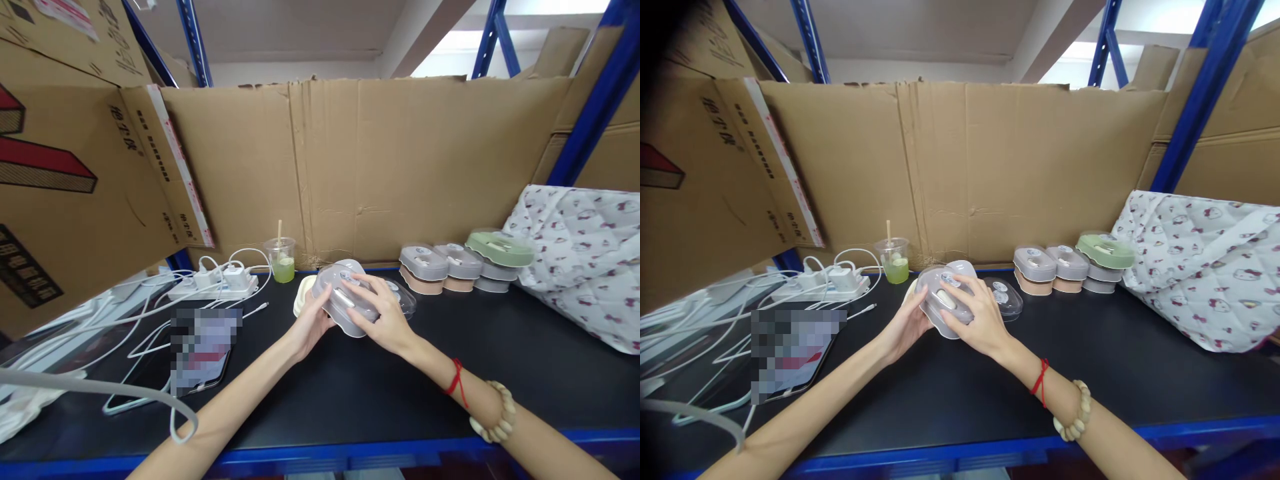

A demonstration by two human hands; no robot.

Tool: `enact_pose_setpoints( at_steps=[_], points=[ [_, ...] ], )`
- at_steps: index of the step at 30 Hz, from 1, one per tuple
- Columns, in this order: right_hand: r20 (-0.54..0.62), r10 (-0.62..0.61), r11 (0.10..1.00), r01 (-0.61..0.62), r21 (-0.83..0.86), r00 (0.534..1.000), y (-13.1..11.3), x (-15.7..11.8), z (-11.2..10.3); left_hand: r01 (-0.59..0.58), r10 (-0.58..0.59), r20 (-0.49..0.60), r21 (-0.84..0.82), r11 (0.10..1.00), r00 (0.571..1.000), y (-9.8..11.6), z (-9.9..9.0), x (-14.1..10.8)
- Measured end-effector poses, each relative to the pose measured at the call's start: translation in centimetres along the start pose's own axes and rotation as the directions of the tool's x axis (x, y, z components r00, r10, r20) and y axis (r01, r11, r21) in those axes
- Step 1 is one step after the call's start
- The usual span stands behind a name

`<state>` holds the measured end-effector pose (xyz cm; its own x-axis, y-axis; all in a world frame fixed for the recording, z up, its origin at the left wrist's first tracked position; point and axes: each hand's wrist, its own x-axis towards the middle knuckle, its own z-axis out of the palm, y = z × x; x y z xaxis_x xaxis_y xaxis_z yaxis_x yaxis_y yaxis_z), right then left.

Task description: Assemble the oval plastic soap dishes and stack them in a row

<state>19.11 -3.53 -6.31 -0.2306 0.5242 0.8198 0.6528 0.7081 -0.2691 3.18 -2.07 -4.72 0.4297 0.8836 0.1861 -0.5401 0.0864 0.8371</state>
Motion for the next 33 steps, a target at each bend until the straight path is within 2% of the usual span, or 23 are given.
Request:
enact_pose_setpoints(
  at_steps=[6,9,11,13,14,15,17,19,20,22,28,30,32,33],
  points=[
    [-0.012,-0.04,0.998,0.04,-0.042,0.999,-0.3,-0.1,0.1,-0.018,0.019,-0.043,0.028,0.999,0.999,0.3,0.3,-0.2],
    [-0.003,-0.059,0.998,0.059,0.008,0.998,-0.3,-0.1,0.0,-0.026,0.031,-0.084,0.057,0.998,0.996,0.5,0.5,-0.2],
    [-0.048,-0.002,0.995,0.007,0.095,0.999,-0.1,-0.1,-0.1,-0.036,0.045,-0.146,0.062,0.997,0.988,0.7,0.5,-0.2],
    [-0.126,0.159,0.961,-0.124,0.246,0.979,0.2,0.0,-0.1,-0.052,0.064,-0.201,0.064,0.997,0.978,0.9,0.4,-0.1],
    [-0.136,0.273,0.914,-0.212,0.346,0.952,0.3,0.1,-0.1,-0.066,0.079,-0.21,0.07,0.995,0.974,1.0,0.4,-0.1],
    [-0.097,0.387,0.839,-0.306,0.45,0.917,0.4,0.3,-0.2,-0.081,0.096,-0.207,0.079,0.994,0.974,1.1,0.3,-0.1],
    [0.116,0.529,0.639,-0.485,0.597,0.84,0.3,0.6,-0.3,-0.107,0.125,-0.187,0.101,0.989,0.974,1.1,0.2,-0.1],
    [0.329,0.539,0.48,-0.604,0.637,0.775,0.2,0.9,-0.4,-0.112,0.131,-0.186,0.109,0.988,0.974,1.0,0.3,-0.2],
    [0.39,0.526,0.434,-0.633,0.642,0.756,0.1,1.0,-0.5,-0.106,0.125,-0.196,0.105,0.989,0.973,0.9,0.3,-0.2],
    [0.433,0.51,0.39,-0.649,0.654,0.743,0.0,1.1,-0.5,-0.088,0.107,-0.215,0.094,0.992,0.971,0.8,0.3,-0.1],
    [0.414,0.488,0.399,-0.618,0.677,0.768,0.3,1.1,-0.5,-0.096,0.115,-0.173,0.116,0.989,0.978,1.0,0.1,0.1],
    [0.44,0.474,0.408,-0.633,0.658,0.763,0.4,1.1,-0.5,-0.096,0.117,-0.18,0.122,0.988,0.977,1.0,0.0,0.1],
    [0.422,0.487,0.471,-0.637,0.61,0.764,0.4,0.9,-0.4,-0.103,0.125,-0.195,0.117,0.988,0.973,0.9,0.0,0.2],
    [0.373,0.493,0.545,-0.614,0.572,0.786,0.4,0.8,-0.4,-0.112,0.133,-0.204,0.109,0.988,0.97,0.8,0.0,0.2]
  ],
)
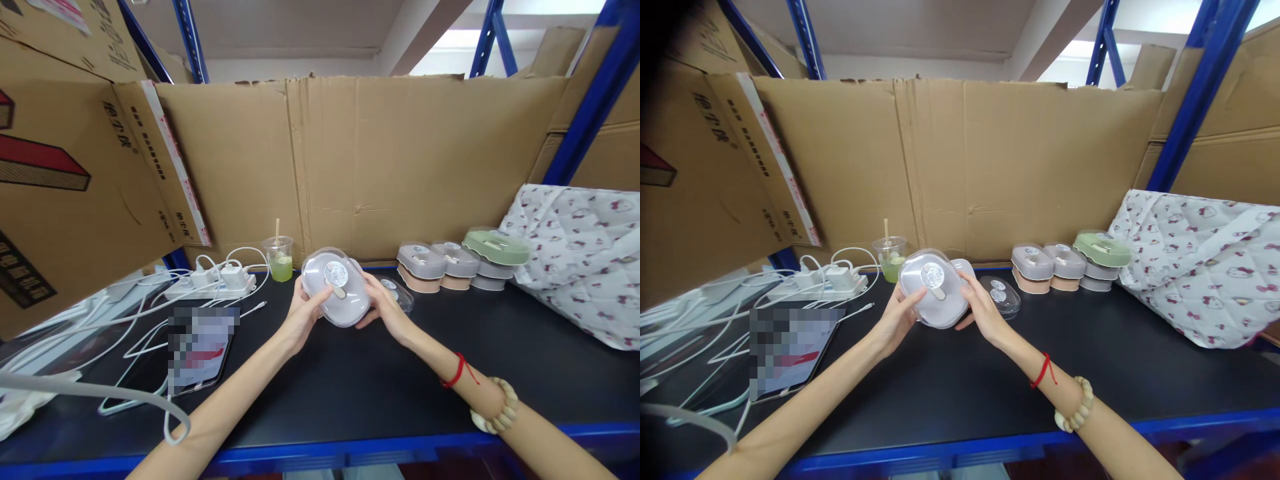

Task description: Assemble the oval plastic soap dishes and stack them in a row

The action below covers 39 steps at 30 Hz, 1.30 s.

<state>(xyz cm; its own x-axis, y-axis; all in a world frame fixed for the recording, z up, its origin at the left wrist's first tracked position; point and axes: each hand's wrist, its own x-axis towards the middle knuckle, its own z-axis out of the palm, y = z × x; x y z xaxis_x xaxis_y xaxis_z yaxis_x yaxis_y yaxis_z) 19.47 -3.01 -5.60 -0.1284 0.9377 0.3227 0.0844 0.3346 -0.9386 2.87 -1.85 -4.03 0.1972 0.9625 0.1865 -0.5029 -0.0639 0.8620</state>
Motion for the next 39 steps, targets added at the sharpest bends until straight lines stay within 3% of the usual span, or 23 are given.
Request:
enact_pose_setpoints(
  at_steps=[2,5,7,11,15,19,22,25,31,39],
  points=[
    [-0.068,-0.172,0.963,0.153,-0.222,0.983,0.2,-0.3,0.1,-0.014,0.014,-0.023,-0.022,1.0,1.0,-0.2,0.1,0.0],
    [-0.022,-0.425,0.775,0.351,-0.526,0.905,0.4,-0.8,0.4,-0.017,0.016,-0.041,-0.026,1.0,0.999,-0.6,0.2,-0.2],
    [0.008,-0.475,0.684,0.375,-0.625,0.88,0.2,-1.1,0.6,-0.015,0.014,-0.036,-0.017,1.0,0.999,-0.8,0.3,-0.4],
    [0.043,-0.478,0.585,0.354,-0.729,0.877,-0.4,-1.6,0.9,-0.017,0.017,-0.011,-0.028,0.999,1.0,-1.1,0.4,-0.8],
    [0.137,-0.522,0.523,0.443,-0.728,0.842,-0.3,-1.6,0.8,-0.015,0.014,-0.01,-0.047,0.999,1.0,-0.9,0.5,-1.0],
    [0.187,-0.645,0.48,0.582,-0.656,0.741,-0.2,-1.2,-0.2,0.033,-0.032,0.024,-0.06,0.998,0.999,0.1,0.6,-1.0],
    [0.255,-0.666,0.474,0.661,-0.581,0.701,-0.3,-0.6,-0.9,0.071,-0.066,0.098,-0.051,0.996,0.993,0.6,0.6,-0.9],
    [0.32,-0.652,0.474,0.699,-0.535,0.688,-0.2,-0.2,-1.4,0.085,-0.078,0.168,-0.034,0.996,0.983,0.5,0.6,-0.9],
    [0.345,-0.653,0.512,0.729,-0.455,0.674,-0.2,-0.1,-1.6,0.073,-0.078,0.238,0.029,0.997,0.968,0.3,0.3,-1.0],
    [0.351,-0.676,0.514,0.756,-0.406,0.648,-0.6,-0.1,-1.5,0.105,-0.107,0.18,0.023,0.994,0.978,0.2,0.4,-1.2]
  ],
)
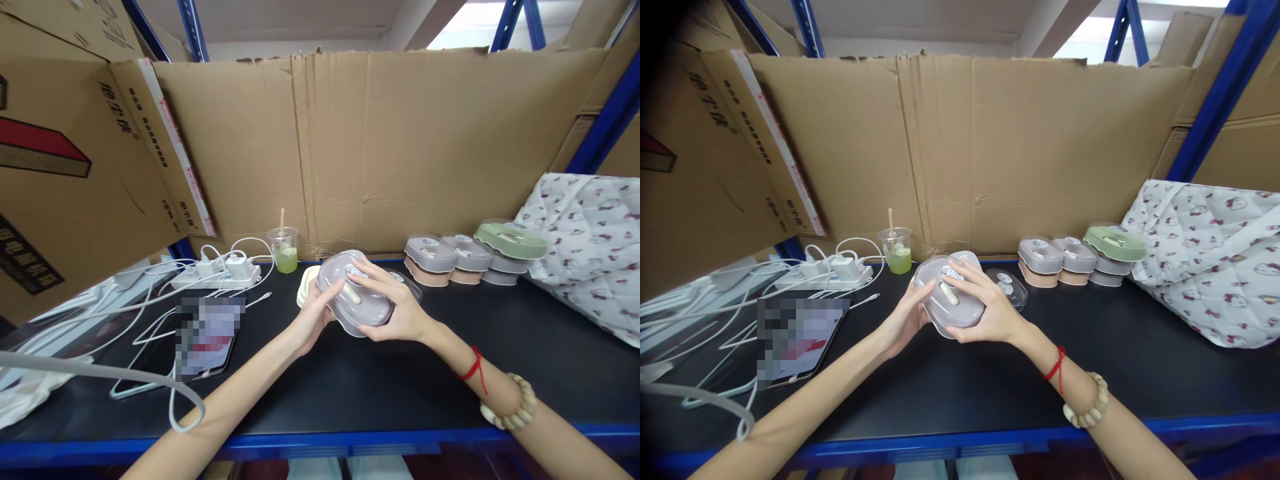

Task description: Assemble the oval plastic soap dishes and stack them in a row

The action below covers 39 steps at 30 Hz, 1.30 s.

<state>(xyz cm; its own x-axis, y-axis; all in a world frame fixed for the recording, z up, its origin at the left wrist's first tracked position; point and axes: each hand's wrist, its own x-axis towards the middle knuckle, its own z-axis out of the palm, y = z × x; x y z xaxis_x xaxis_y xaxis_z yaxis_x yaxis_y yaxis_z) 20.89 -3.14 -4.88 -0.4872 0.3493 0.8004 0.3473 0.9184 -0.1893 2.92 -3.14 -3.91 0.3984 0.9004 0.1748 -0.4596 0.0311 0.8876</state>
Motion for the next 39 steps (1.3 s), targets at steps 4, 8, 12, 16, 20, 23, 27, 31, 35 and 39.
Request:
enact_pose_setpoints(
  at_steps=[4,8,12,16,20,23,27,31,35,39],
  points=[
    [0.003,0.024,1.0,-0.024,-0.006,1.0,0.11,-0.21,0.27,0.013,-0.013,-0.013,-0.006,1.0,1.0,-0.18,-0.07,0.09],
    [0.019,0.069,0.997,-0.068,-0.025,0.997,0.22,-0.49,0.56,-0.003,0.003,-0.001,0.009,1.0,1.0,-0.25,-0.06,0.33],
    [0.011,0.083,0.997,-0.083,-0.001,0.997,0.21,-0.5,0.43,-0.036,0.036,0.01,0.017,0.999,0.999,-0.1,-0.13,0.4],
    [-0.041,0.098,0.995,-0.097,0.011,0.994,0.27,-0.38,0.13,-0.025,0.025,-0.033,0.017,1.0,0.999,-0.01,-0.29,0.31],
    [-0.034,0.075,0.997,-0.075,-0.004,0.997,0.35,-0.37,0.18,-0.026,0.026,-0.01,0.013,1.0,1.0,0.03,-0.24,0.22],
    [-0.022,0.059,0.998,-0.06,-0.006,0.998,0.34,-0.43,0.37,-0.025,0.025,0.041,0.006,1.0,0.999,0.04,-0.17,0.17],
    [-0.011,0.08,0.997,-0.08,-0.001,0.997,0.25,-0.49,0.49,-0.018,0.018,-0.013,0.006,1.0,1.0,-0.08,-0.27,0.12],
    [-0.002,0.097,0.995,-0.097,0.018,0.995,0.05,-0.44,0.46,-0.015,0.016,-0.064,0.028,1.0,0.998,-0.2,-0.31,0.17],
    [0.032,0.133,0.991,-0.133,0.017,0.991,-0.12,-0.39,0.47,-0.013,0.016,-0.104,0.033,0.999,0.994,-0.14,-0.2,0.3],
    [-0.028,0.278,0.946,-0.268,0.18,0.96,0.16,-0.57,0.89,-0.048,0.052,-0.191,0.028,0.998,0.98,0.04,-0.2,0.29]
  ],
)
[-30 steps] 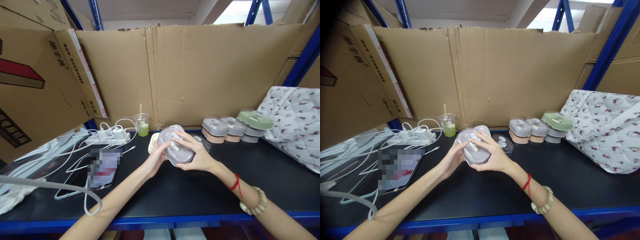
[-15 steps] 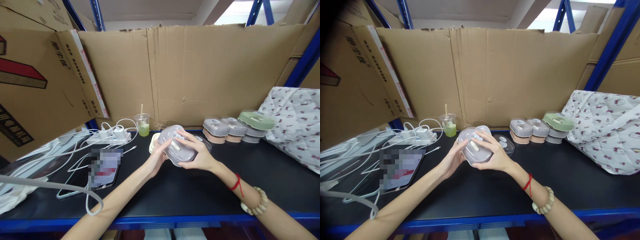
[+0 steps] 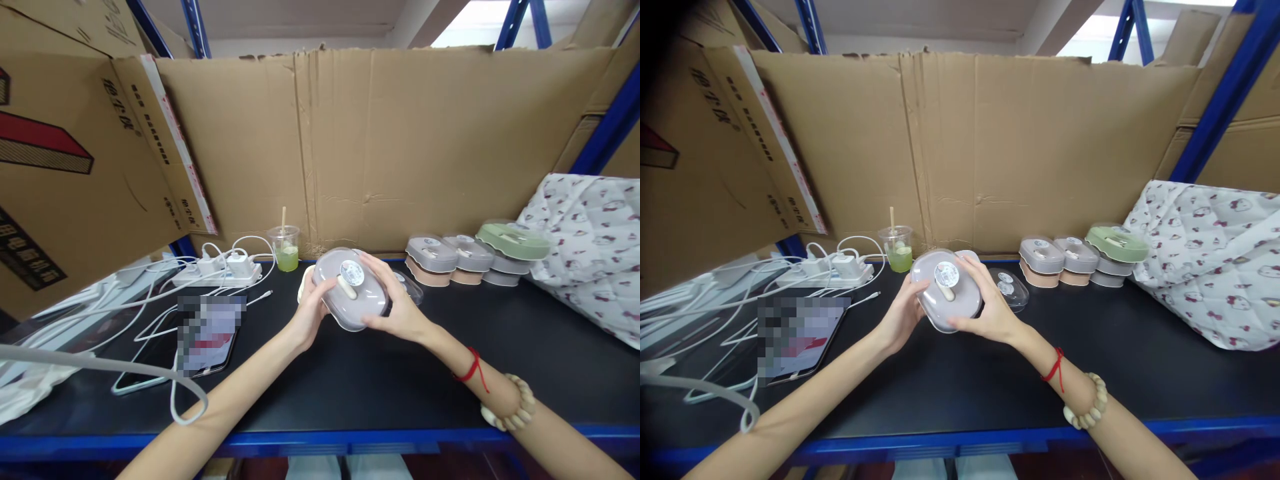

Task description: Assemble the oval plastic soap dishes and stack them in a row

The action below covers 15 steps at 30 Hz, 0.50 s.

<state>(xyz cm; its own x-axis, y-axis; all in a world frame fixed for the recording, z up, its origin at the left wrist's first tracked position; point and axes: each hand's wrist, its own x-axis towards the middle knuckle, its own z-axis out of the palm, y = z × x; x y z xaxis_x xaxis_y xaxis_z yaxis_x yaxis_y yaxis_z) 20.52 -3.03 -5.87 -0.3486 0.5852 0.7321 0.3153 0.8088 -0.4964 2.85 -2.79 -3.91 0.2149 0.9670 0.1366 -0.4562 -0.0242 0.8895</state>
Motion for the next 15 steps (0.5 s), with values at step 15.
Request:
enact_pose_setpoints(
  at_steps=[15],
  points=[
    [-0.125,0.387,0.839,-0.293,0.459,0.914,-0.3,1.1,-0.8,-0.008,-0.003,0.115,0.095,0.995,0.993,0.6,-0.9,1.1]
  ],
)
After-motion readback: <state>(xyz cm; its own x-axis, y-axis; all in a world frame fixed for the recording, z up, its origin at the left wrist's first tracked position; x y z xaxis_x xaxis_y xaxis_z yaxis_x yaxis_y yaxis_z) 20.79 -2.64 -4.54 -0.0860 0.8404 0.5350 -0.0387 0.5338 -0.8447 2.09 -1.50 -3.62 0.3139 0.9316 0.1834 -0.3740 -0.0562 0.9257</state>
